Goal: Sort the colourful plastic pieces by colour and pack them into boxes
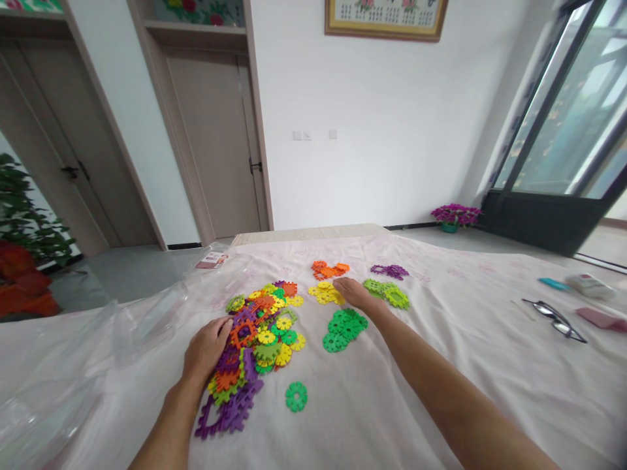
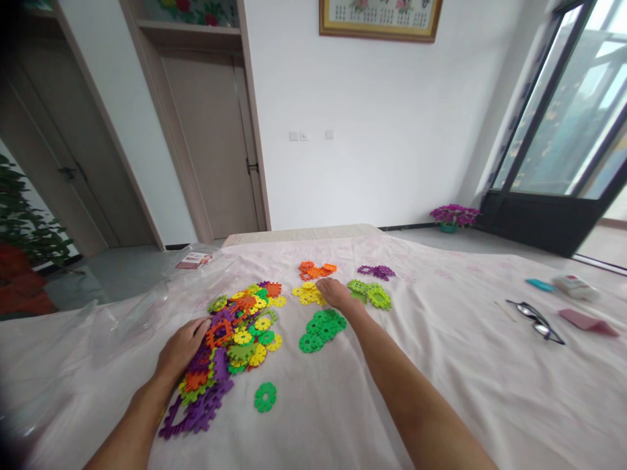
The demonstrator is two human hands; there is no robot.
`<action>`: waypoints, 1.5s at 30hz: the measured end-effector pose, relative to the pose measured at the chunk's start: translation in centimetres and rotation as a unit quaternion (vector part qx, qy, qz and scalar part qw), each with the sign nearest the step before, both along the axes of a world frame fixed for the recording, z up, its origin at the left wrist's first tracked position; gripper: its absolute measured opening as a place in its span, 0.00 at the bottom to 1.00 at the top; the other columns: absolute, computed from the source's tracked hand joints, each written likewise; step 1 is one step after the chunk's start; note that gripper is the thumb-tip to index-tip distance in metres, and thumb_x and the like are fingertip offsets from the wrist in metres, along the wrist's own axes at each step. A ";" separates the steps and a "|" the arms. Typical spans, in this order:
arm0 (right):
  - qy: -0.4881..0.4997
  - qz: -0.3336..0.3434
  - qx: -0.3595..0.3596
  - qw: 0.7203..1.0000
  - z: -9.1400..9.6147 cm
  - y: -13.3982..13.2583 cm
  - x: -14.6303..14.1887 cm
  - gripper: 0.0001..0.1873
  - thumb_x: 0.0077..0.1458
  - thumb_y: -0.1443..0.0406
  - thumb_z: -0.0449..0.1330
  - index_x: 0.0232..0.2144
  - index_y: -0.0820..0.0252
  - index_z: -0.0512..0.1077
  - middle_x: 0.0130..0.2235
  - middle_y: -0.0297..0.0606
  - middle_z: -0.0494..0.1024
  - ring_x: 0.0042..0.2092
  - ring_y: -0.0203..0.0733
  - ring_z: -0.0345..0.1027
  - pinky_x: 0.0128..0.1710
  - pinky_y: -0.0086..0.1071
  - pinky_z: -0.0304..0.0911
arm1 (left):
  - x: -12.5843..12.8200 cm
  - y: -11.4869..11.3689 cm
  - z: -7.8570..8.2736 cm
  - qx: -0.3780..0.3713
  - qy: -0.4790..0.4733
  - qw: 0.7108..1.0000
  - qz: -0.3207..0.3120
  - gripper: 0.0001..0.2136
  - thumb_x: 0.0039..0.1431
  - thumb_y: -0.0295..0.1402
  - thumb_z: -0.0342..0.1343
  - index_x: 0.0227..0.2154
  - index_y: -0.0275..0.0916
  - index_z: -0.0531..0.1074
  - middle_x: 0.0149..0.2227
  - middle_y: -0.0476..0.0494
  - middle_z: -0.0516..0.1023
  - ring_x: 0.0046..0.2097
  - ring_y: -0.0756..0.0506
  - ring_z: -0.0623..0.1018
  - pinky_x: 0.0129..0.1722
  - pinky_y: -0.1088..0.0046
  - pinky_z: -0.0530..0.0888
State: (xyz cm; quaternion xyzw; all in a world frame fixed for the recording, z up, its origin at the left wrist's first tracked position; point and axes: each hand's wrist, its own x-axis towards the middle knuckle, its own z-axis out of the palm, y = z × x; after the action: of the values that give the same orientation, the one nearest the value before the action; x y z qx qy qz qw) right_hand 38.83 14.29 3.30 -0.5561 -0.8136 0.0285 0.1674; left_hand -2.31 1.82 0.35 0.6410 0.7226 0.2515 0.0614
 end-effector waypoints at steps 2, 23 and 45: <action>0.007 -0.030 0.007 1.000 -0.2 -0.5 0.3 0.21 0.68 0.62 0.42 0.34 0.61 0.74 0.37 0.42 0.77 0.39 0.40 0.69 0.41 0.29 0.57 | 0.0 0.0 0.0 0.000 0.001 1.000 -0.001 0.22 0.65 0.44 0.38 0.48 0.44 0.74 0.53 0.45 0.77 0.55 0.44 0.74 0.55 0.69 0.67; 0.138 -0.012 0.146 0.980 -1.4 -5.6 -0.3 0.15 0.64 0.62 0.51 0.43 0.58 0.76 0.45 0.42 0.79 0.48 0.44 0.69 0.52 0.37 0.60 | -0.6 0.6 -0.9 0.008 0.012 1.000 -0.006 0.22 0.66 0.44 0.38 0.49 0.43 0.74 0.54 0.46 0.77 0.55 0.44 0.74 0.54 0.71 0.67; 0.011 0.264 0.068 0.962 -1.0 -10.7 -12.2 0.14 0.63 0.68 0.54 0.50 0.56 0.71 0.47 0.39 0.78 0.54 0.43 0.66 0.56 0.36 0.57 | -0.1 0.5 -0.3 0.007 0.035 0.999 0.010 0.22 0.66 0.43 0.38 0.48 0.43 0.75 0.53 0.45 0.78 0.53 0.44 0.76 0.53 0.70 0.68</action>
State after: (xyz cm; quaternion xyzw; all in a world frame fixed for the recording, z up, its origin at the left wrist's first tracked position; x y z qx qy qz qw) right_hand 26.63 3.63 2.30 -0.3089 -0.9295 0.0226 0.2003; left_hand -2.38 2.35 0.08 0.6424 0.7289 0.2347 0.0292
